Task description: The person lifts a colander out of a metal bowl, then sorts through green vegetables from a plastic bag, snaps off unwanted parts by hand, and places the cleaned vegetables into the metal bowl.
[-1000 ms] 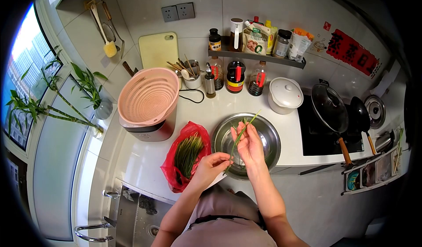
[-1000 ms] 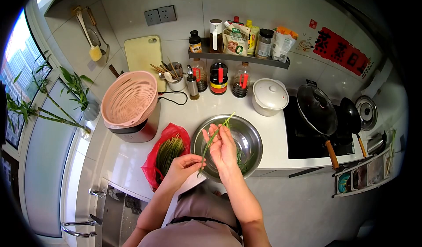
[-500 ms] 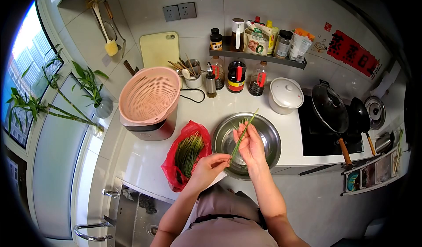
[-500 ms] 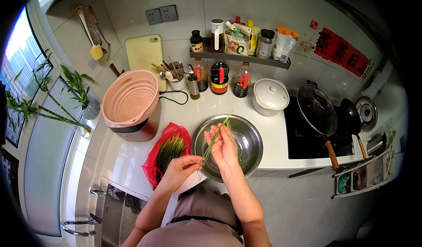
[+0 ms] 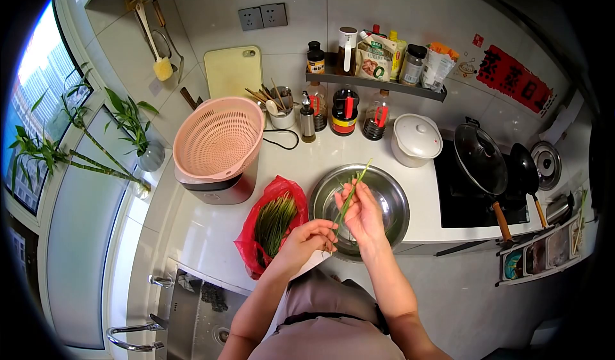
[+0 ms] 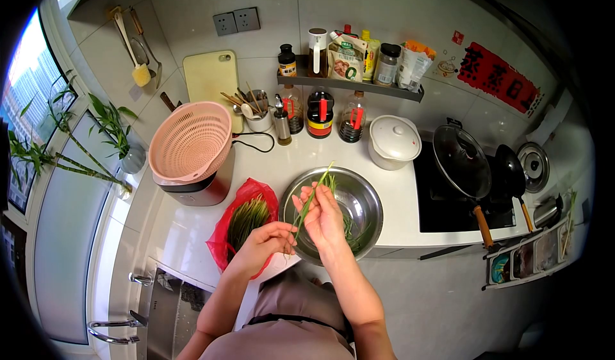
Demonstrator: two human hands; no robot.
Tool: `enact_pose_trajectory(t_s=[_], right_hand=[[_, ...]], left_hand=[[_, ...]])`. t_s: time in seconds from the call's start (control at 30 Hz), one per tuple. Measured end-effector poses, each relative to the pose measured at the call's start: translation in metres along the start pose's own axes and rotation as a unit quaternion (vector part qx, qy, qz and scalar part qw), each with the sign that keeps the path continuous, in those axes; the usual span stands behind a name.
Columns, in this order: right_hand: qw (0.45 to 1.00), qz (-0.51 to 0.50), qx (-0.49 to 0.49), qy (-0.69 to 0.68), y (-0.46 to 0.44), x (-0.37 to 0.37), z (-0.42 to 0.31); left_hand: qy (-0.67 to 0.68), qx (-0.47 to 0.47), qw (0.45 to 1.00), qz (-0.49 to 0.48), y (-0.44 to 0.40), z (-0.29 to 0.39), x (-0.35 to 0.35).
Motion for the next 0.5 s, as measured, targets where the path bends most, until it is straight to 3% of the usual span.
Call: enact_pose_trajectory(t_s=[0.3,0.5], right_hand=[[1.000,0.011,0.003,0.005,0.0004,0.0037,0.0013],[1.000,-0.013,-0.004,0.006,-0.0016,0.0070,0.0039]], left_hand=[[0.013,0.064,0.997,0.048,-0.0007,0.0000,0.0013],[0.018,0.046,0.998,0.046,-0.0043,-0.0096,0.0044]])
Point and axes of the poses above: each hand's wrist, its own y-axis away from the middle knuckle, its own x-axis out of the back of the hand, z = x × y, the point moved 10 cm from there along -y, towards the middle knuckle, and after that the axes turned 15 degrees about -x, right-handed, at the moved point
